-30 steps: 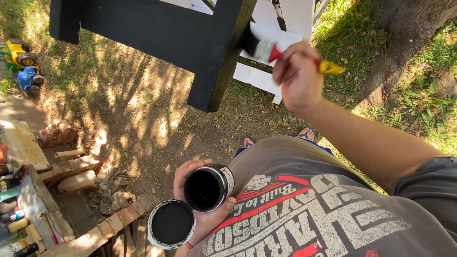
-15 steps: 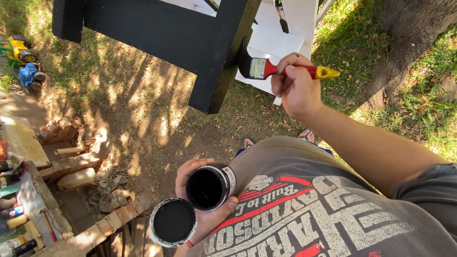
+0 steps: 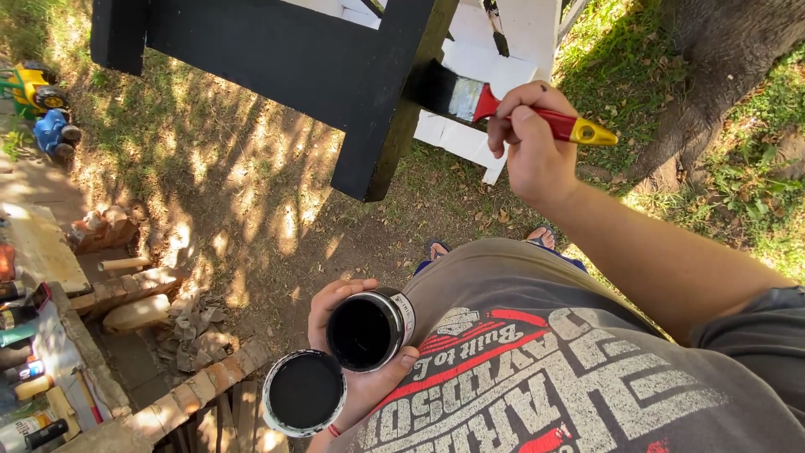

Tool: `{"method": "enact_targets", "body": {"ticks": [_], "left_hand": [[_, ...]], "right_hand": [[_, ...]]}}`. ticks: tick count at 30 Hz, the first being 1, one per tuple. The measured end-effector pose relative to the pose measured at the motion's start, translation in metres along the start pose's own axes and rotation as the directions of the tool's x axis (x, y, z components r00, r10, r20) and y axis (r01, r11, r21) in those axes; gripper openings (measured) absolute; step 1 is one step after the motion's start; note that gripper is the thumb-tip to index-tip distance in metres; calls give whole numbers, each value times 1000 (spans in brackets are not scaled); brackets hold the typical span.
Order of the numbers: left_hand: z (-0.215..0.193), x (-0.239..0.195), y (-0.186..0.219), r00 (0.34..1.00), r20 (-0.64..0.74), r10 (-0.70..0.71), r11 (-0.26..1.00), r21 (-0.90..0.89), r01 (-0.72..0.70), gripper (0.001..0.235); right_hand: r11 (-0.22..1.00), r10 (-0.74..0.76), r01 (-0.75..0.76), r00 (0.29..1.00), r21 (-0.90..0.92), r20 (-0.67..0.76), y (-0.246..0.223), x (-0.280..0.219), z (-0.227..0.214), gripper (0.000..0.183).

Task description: Painting a white wooden structure with black paint using a paintbrush

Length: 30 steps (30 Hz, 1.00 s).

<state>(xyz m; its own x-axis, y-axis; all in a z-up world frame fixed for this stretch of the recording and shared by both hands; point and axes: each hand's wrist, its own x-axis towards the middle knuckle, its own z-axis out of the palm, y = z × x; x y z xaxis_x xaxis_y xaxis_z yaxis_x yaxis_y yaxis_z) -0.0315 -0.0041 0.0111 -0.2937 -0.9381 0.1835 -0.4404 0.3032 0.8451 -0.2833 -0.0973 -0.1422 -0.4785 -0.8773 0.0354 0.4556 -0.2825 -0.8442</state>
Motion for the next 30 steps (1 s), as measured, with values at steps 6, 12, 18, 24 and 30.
{"method": "enact_targets", "body": {"ticks": [6, 12, 18, 24, 30], "left_hand": [[0, -4, -5, 999, 7, 46, 997, -60, -45, 70], [1, -7, -10, 998, -38, 54, 998, -19, -55, 72], [0, -6, -6, 998, -29, 56, 998, -11, -56, 69], [-2, -9, -12, 999, -19, 41, 998, -40, -42, 70], [-5, -9, -6, 1000, -18, 12, 1000, -13, -12, 68]], "right_hand": [[986, -96, 106, 992, -128, 81, -21, 28, 2, 20], [891, -15, 73, 991, -448, 130, -61, 41, 17, 20], [824, -9, 109, 984, -556, 179, -64, 65, 54, 23], [822, 21, 42, 995, -568, 103, -63, 66, 56, 27], [825, 155, -187, 982, -534, -105, -77, 60, 44, 33]]}}
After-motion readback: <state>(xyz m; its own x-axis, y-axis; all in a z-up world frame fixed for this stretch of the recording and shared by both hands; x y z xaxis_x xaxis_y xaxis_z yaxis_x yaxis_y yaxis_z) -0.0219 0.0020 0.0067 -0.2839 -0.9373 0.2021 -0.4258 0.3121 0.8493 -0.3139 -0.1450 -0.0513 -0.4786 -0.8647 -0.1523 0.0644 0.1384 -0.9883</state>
